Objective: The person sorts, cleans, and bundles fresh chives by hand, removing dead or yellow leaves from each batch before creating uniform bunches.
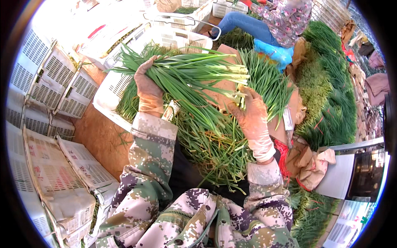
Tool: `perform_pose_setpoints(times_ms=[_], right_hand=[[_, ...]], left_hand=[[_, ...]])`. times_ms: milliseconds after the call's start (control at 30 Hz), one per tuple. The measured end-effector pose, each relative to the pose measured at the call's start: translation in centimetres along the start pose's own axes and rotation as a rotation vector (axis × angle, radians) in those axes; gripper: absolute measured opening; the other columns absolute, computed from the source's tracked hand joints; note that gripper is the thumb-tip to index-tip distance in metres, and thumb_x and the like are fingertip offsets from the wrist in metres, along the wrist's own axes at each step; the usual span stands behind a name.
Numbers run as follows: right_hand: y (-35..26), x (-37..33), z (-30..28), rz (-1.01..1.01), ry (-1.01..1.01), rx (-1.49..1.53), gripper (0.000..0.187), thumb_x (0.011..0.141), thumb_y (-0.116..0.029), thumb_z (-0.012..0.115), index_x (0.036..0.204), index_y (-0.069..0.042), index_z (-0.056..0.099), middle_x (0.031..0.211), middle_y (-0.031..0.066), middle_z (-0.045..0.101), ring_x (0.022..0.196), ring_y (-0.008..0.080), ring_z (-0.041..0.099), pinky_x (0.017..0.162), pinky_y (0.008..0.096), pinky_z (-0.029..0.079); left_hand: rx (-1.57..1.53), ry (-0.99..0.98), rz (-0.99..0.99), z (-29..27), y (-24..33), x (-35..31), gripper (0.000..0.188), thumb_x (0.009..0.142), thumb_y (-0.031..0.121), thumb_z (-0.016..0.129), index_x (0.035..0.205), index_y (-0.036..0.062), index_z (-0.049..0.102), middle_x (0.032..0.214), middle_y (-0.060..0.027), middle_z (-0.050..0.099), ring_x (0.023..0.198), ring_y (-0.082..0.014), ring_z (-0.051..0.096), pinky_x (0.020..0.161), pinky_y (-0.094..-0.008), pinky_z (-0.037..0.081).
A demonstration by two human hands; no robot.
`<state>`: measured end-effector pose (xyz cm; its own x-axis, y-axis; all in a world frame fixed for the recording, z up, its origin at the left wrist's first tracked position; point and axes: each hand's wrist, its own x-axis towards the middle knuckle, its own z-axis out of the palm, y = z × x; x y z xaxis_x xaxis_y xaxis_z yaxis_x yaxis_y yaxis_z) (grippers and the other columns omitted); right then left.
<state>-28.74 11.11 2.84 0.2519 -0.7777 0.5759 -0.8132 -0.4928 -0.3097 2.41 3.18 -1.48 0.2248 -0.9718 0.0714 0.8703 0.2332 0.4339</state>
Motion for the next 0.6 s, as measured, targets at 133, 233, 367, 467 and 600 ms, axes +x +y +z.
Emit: perform_pose_setpoints(times_ms=[133,233,367,467,600], right_hand=[[0.8,1.3,2.8,-0.037,-0.096,0.077,0.040,0.086,-0.031,0.072,0.116,-0.004,0.066,0.109,0.0184,0.067,0.099,0.0382,0.065,0.086,0.0419,0.051],[-0.9,2.0,3.2,-0.075,-0.191,0.295,0.030,0.089,-0.027,0.068,0.110,-0.006,0.069,0.097,0.0168,0.070,0.094,0.0370,0.066,0.083,0.0409,0.051],[1.2,0.3,3.9,-0.173,-0.220,0.110,0.020,0.091,-0.022,0.062,0.095,-0.005,0.072,0.088,0.0152,0.069,0.082,0.0354,0.066,0.076,0.0439,0.052],[-0.6,-1.6,-0.3,0.164,-0.424,0.299,0.018,0.090,-0.015,0.059,0.088,-0.005,0.074,0.087,0.0135,0.071,0.082,0.0313,0.068,0.074,0.0410,0.053],[3.0,-11.4,-5.5,0.165,-1.041,0.445,0.021,0.089,-0.025,0.060,0.090,-0.009,0.074,0.084,0.0136,0.071,0.083,0.0311,0.069,0.077,0.0408,0.054]], left_hand=[[-0.024,-0.007,-0.024,0.4,-0.2,0.2,0.029,0.085,0.013,0.056,0.103,-0.0081,0.066,0.105,-0.0272,0.069,0.096,-0.0382,0.067,0.090,-0.0484,0.056],[0.019,-0.015,0.024,0.0,-0.3,-0.1,0.029,0.086,0.012,0.056,0.104,-0.0083,0.066,0.104,-0.0262,0.069,0.098,-0.0387,0.067,0.091,-0.0490,0.055],[-0.015,0.072,0.024,0.9,-0.8,0.1,0.024,0.085,0.009,0.056,0.101,-0.0060,0.063,0.098,-0.0223,0.069,0.095,-0.0398,0.068,0.088,-0.0504,0.056],[-0.029,0.099,0.044,-0.1,0.6,-0.5,0.025,0.082,0.008,0.057,0.102,-0.0059,0.063,0.096,-0.0202,0.069,0.094,-0.0384,0.068,0.087,-0.0495,0.056],[-0.062,0.087,0.077,-0.4,1.1,0.2,0.026,0.082,0.010,0.057,0.102,-0.0057,0.064,0.100,-0.0220,0.069,0.093,-0.0380,0.068,0.087,-0.0487,0.056]])
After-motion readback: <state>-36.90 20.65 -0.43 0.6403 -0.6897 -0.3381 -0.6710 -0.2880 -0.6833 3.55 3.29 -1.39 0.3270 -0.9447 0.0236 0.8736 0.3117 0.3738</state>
